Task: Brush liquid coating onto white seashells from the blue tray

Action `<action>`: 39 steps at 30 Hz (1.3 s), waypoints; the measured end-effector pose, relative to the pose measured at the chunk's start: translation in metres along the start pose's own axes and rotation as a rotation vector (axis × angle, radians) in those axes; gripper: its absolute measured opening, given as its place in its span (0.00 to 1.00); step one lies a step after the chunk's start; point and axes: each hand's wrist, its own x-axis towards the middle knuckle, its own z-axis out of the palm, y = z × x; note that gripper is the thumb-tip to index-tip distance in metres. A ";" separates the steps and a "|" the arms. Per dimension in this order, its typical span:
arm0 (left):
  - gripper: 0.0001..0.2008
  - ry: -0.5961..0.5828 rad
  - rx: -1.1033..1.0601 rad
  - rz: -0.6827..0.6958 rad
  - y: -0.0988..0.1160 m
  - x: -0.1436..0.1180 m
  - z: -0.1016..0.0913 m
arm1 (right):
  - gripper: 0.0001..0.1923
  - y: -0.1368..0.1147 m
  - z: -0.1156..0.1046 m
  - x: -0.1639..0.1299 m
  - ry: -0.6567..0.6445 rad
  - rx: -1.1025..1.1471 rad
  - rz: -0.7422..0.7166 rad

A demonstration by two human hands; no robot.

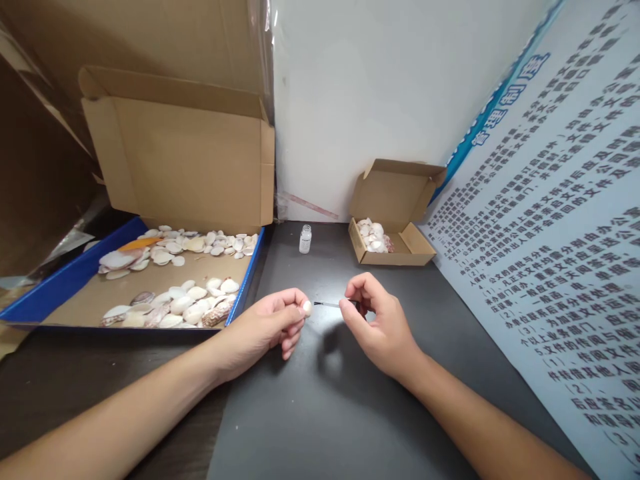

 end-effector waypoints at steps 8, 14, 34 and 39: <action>0.08 0.007 -0.002 -0.008 0.001 -0.001 0.001 | 0.07 0.000 0.000 0.000 -0.038 0.036 0.012; 0.07 0.008 -0.031 -0.013 0.001 -0.002 0.000 | 0.03 0.002 0.000 0.000 -0.097 0.114 -0.027; 0.06 0.022 -0.042 -0.001 -0.002 -0.001 -0.001 | 0.04 0.008 0.000 0.003 -0.122 0.206 0.026; 0.07 0.018 -0.032 0.006 -0.001 -0.001 -0.001 | 0.04 0.007 0.000 0.003 -0.066 0.109 0.014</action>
